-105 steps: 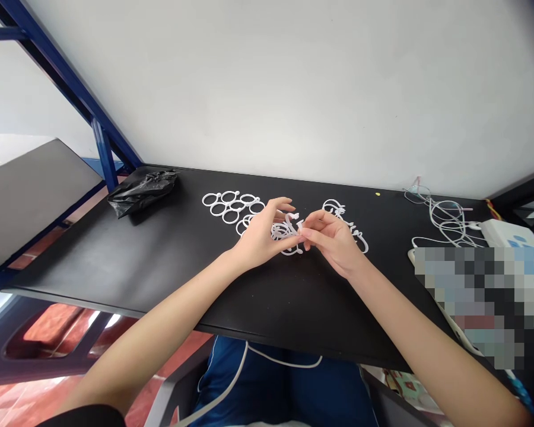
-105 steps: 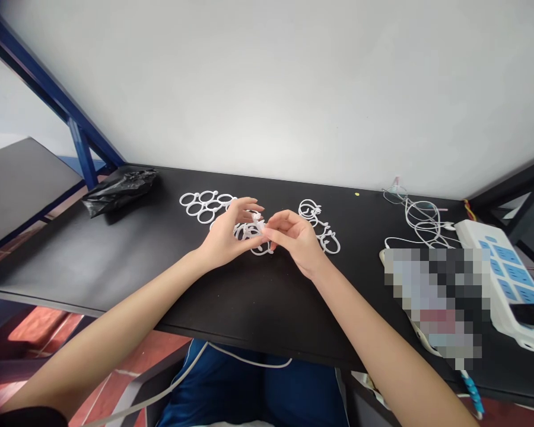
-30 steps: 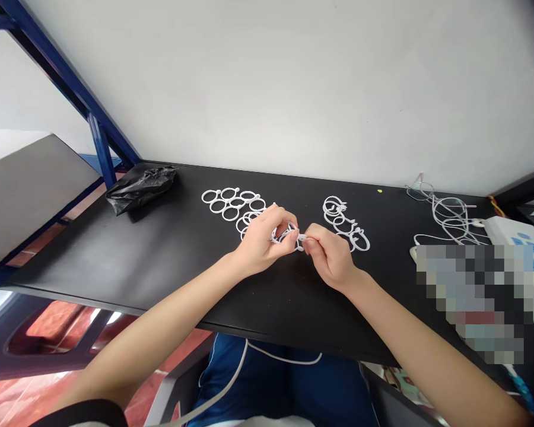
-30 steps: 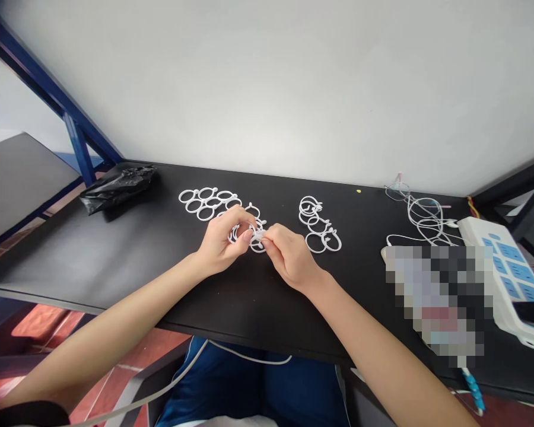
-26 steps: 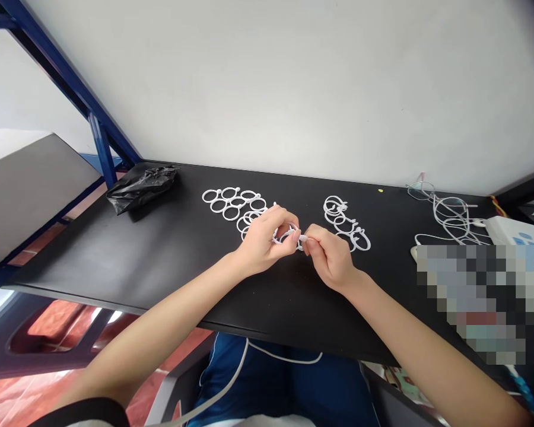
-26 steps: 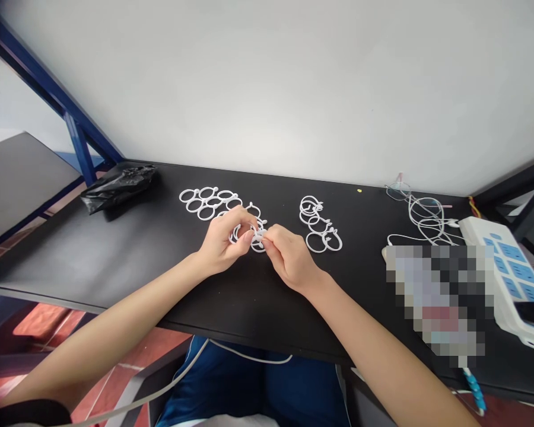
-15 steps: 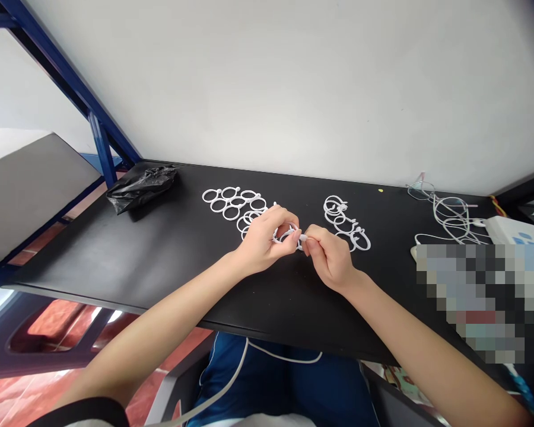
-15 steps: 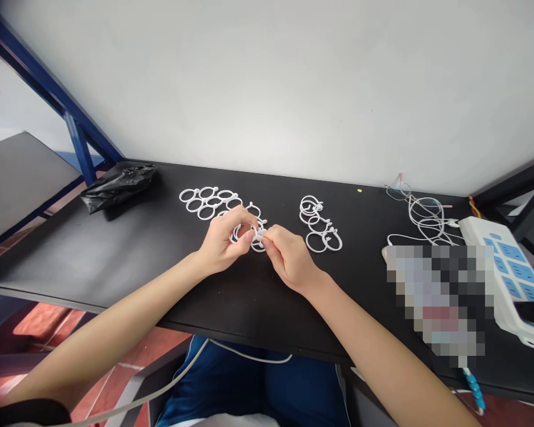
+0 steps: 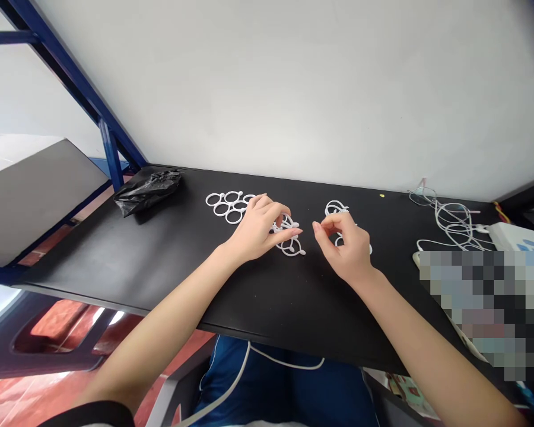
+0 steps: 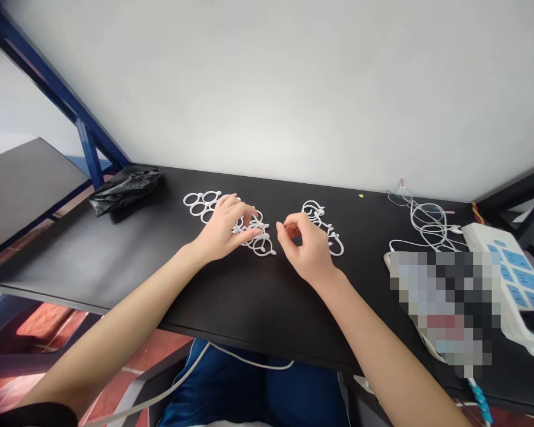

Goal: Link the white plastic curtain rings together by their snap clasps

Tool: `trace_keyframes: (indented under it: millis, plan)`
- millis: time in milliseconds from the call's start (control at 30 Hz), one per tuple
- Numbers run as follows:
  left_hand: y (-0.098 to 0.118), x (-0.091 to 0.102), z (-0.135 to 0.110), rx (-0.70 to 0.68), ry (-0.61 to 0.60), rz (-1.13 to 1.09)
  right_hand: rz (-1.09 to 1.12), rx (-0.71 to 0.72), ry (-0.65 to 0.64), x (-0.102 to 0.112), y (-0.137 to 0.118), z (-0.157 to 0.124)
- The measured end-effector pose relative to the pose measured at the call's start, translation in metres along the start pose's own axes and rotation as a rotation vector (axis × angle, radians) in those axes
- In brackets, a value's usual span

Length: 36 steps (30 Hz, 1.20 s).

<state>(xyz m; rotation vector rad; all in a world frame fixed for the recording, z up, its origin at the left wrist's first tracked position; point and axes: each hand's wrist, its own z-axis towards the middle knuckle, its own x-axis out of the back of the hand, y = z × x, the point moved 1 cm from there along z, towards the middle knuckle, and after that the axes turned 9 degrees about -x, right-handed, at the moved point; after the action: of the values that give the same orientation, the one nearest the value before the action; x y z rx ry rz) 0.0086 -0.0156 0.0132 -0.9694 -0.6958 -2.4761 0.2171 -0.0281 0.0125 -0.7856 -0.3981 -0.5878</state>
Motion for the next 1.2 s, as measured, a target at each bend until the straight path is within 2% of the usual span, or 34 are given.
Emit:
trace_keyframes:
  millis: [133,233,367,567,767,933,1067,1200]
  plan:
    - [-0.002,-0.007,-0.001,0.031,-0.102,0.111,-0.252,-0.153,-0.175,0.001,0.016,0.006]
    - [0.000,-0.011,-0.002,0.065,-0.168,0.160,-0.376,-0.246,-0.239,0.001,0.026,0.007]
    - [0.001,-0.013,-0.003,0.111,-0.220,0.190,-0.403,-0.264,-0.265,0.000,0.034,0.005]
    - [0.001,-0.015,-0.004,0.137,-0.219,0.215,-0.384,-0.274,-0.257,-0.003,0.043,0.003]
    - [0.000,-0.015,-0.005,0.142,-0.230,0.211,-0.280,-0.173,-0.190,-0.003,0.044,0.003]
    - [0.005,-0.013,-0.003,0.150,-0.098,0.142,-0.210,-0.048,-0.017,0.002,0.023,0.007]
    - [0.016,-0.009,0.000,0.089,0.060,-0.050,-0.057,0.184,0.182,0.003,-0.005,0.005]
    - [0.027,-0.005,0.002,0.115,0.074,-0.379,0.067,0.350,0.127,-0.003,-0.023,-0.003]
